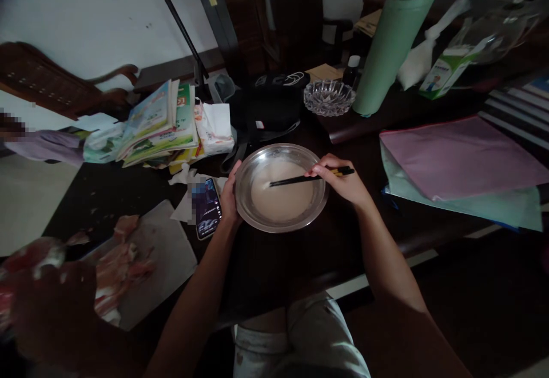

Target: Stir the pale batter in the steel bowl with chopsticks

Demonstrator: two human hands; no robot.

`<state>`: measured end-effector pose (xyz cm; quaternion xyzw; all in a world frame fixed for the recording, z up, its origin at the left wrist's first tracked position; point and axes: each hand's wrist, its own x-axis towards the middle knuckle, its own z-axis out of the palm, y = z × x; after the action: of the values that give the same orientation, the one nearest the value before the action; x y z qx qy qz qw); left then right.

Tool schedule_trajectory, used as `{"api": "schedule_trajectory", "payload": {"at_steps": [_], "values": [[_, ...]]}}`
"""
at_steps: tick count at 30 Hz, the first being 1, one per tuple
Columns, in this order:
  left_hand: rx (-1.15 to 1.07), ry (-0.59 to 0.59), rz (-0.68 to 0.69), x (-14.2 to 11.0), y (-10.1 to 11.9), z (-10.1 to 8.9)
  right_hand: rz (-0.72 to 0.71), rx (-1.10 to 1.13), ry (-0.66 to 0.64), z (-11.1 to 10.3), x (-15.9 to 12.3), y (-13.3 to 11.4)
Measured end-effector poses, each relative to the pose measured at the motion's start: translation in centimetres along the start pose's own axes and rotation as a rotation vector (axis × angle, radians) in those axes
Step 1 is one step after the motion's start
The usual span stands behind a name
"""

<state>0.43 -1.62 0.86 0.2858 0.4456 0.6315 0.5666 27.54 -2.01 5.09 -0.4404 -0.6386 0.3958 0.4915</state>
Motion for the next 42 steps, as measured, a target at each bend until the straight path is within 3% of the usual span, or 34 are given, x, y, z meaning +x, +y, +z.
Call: {"api": "schedule_trajectory", "payload": {"at_steps": [3, 5, 12, 19, 21, 26, 29, 32, 34, 39, 42], "values": [[0.004, 0.000, 0.009, 0.0, 0.0, 0.0, 0.018, 0.007, 0.181, -0.8, 0.0, 0.3], [0.004, -0.002, 0.014, 0.0, 0.0, 0.0, 0.018, 0.022, 0.237, -1.4, -0.2, 0.3], [0.013, -0.006, 0.012, 0.0, -0.1, -0.1, 0.009, -0.010, -0.046, -0.4, -0.3, -0.2], [0.009, -0.020, 0.017, 0.0, -0.1, 0.0, -0.004, -0.006, 0.245, -1.5, -0.2, 0.4], [0.015, -0.018, 0.022, 0.0, -0.1, -0.1, 0.008, 0.030, 0.207, -1.8, -0.5, 0.2], [0.019, -0.021, 0.015, 0.1, -0.2, -0.3, 0.025, 0.013, -0.060, -0.6, -0.4, -0.4], [0.016, -0.017, 0.019, 0.1, -0.2, -0.3, 0.017, -0.008, 0.021, -0.2, -0.1, -0.3], [0.026, -0.009, 0.028, 0.1, -0.1, -0.2, 0.030, -0.013, 0.189, -0.9, -0.2, -0.1], [0.034, -0.010, 0.036, 0.1, -0.1, -0.2, 0.033, -0.002, 0.223, -1.4, -0.4, -0.1], [0.024, -0.007, 0.015, 0.1, -0.1, -0.1, 0.040, 0.014, -0.019, -0.7, -0.6, -0.4], [0.017, 0.000, 0.012, 0.1, -0.1, -0.2, 0.009, -0.007, -0.016, -0.1, -0.3, -0.3]]}}
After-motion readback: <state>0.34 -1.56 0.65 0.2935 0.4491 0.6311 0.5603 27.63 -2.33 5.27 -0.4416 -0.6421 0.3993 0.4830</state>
